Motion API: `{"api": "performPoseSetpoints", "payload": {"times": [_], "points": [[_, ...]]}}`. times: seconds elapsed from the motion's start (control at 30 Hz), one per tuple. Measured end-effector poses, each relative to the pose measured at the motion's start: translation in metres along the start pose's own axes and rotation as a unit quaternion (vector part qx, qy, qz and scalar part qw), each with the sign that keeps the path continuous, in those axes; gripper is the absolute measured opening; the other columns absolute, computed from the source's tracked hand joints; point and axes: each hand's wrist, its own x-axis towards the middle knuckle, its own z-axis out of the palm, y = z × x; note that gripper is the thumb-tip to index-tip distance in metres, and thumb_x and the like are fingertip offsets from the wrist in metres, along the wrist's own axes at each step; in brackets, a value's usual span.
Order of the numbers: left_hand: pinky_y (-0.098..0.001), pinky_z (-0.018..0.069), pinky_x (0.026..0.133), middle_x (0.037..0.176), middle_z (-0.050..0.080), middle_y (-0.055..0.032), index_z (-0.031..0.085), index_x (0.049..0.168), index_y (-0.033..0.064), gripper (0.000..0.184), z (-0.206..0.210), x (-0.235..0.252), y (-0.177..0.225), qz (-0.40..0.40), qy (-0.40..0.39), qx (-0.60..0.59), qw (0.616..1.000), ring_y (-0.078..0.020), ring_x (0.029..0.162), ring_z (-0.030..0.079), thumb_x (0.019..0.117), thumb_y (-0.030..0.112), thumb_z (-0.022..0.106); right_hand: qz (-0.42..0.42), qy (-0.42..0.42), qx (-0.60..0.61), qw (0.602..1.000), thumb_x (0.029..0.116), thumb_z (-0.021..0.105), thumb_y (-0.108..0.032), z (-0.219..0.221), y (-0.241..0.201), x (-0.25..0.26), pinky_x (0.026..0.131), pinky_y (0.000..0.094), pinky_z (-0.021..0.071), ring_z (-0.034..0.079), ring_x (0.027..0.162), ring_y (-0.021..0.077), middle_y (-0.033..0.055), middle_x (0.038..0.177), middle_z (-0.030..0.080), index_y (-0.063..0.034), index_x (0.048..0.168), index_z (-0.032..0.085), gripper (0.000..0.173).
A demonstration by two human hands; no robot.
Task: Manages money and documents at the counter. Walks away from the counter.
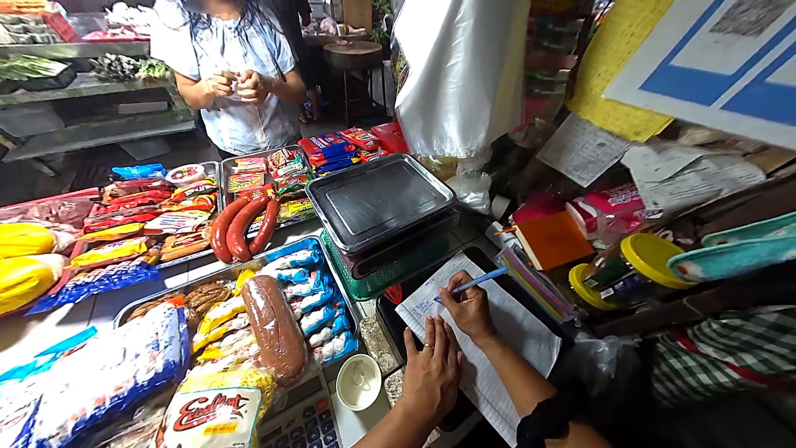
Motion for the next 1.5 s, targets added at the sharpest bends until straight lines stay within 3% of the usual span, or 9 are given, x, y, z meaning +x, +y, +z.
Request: {"api": "performPoseSetpoints", "payload": {"times": [0.13,0.63,0.7,0.77,0.83,0.9,0.97,1.07,1.5], "points": [[-0.066,0.0501,0.09,0.134,0.068,-0.0134,0.071,0.126,0.0018,0.048,0.001,-0.001,0.0,0.0,-0.005,-0.002,1.0,-0.0307,0.123,0.067,0.1055,0.032,0.039,-0.028,-0.003,-0.026,0.999,0.086,0.067,-0.007,0.002,0.001,-0.002,0.05,0.0125,0.0407,0.047,0.053,-0.0036,-0.0047,0.065,0.054,-0.0026,0.084,0.059,0.009],[-0.0664,0.0489,0.092,0.137,0.067,-0.0136,0.069,0.129,0.0024,0.049,-0.003,-0.001,0.0,-0.002,-0.027,0.001,1.0,-0.0314,0.125,0.065,0.1059,0.032,0.038,-0.021,0.01,-0.035,0.999,0.0833,0.067,-0.005,0.002,0.001,-0.002,0.05,0.0117,0.0391,0.046,0.053,-0.0043,-0.0054,0.065,0.053,-0.0031,0.083,0.058,0.009],[-0.0671,0.0489,0.092,0.134,0.068,-0.0152,0.072,0.125,0.0032,0.045,-0.004,-0.002,0.0,0.004,-0.02,-0.01,1.0,-0.0332,0.124,0.066,0.1049,0.03,0.042,-0.003,0.017,-0.003,1.0,0.0831,0.067,-0.004,0.001,0.001,-0.001,0.051,0.0119,0.0404,0.047,0.053,-0.0047,-0.0074,0.066,0.053,-0.0044,0.085,0.057,0.011],[-0.0658,0.0529,0.086,0.12,0.073,-0.0168,0.078,0.107,0.0077,0.032,-0.003,-0.005,-0.002,0.028,0.032,-0.04,0.998,-0.0362,0.112,0.071,0.0994,0.025,0.052,0.038,0.038,0.048,0.997,0.0847,0.069,-0.003,-0.003,0.0,0.003,0.051,0.0137,0.0426,0.048,0.053,-0.0039,-0.0095,0.068,0.055,-0.0066,0.089,0.055,0.016],[-0.0628,0.0556,0.083,0.11,0.076,-0.0164,0.079,0.098,0.0104,0.026,0.0,-0.009,-0.002,0.038,0.067,-0.059,0.995,-0.0371,0.105,0.073,0.0969,0.021,0.056,0.074,0.032,0.089,0.993,0.0867,0.073,-0.004,-0.004,-0.003,0.003,0.049,0.0169,0.0472,0.054,0.051,-0.0008,-0.0085,0.069,0.061,-0.0083,0.093,0.054,0.02],[-0.063,0.0559,0.084,0.109,0.076,-0.0178,0.079,0.099,0.0075,0.029,0.001,-0.01,-0.002,0.037,0.071,-0.063,0.995,-0.0384,0.104,0.073,0.0991,0.021,0.053,0.076,-0.024,0.094,0.992,0.0881,0.073,-0.006,0.003,-0.015,-0.006,0.052,0.0204,0.0523,0.059,0.054,0.0018,-0.0063,0.071,0.064,-0.0055,0.095,0.056,0.019],[-0.0632,0.0561,0.085,0.11,0.076,-0.0179,0.078,0.1,0.006,0.031,0.003,-0.01,-0.001,0.033,0.075,-0.064,0.995,-0.0387,0.105,0.073,0.1004,0.02,0.051,0.036,-0.068,0.09,0.993,0.0886,0.074,-0.007,0.012,-0.021,-0.017,0.053,0.0184,0.0503,0.057,0.055,0.0001,-0.0058,0.071,0.064,-0.0049,0.093,0.059,0.016],[-0.0643,0.0557,0.085,0.113,0.075,-0.0189,0.078,0.1,0.0047,0.028,0.002,-0.011,0.0,0.035,0.066,-0.07,0.995,-0.0403,0.108,0.072,0.0992,0.017,0.052,-0.03,-0.061,0.065,0.996,0.0883,0.071,-0.006,0.018,-0.016,-0.023,0.051,0.0127,0.0425,0.048,0.054,-0.0041,-0.0069,0.069,0.057,-0.0062,0.087,0.058,0.013],[-0.0665,0.0551,0.085,0.113,0.075,-0.0205,0.077,0.099,0.0034,0.028,0.002,-0.011,-0.001,0.035,0.065,-0.09,0.993,-0.0424,0.109,0.071,0.0989,0.015,0.052,-0.037,-0.054,0.039,0.997,0.087,0.069,-0.007,0.017,-0.015,-0.023,0.051,0.0134,0.0417,0.048,0.055,-0.0029,-0.0049,0.068,0.056,-0.0047,0.085,0.058,0.012]]}}
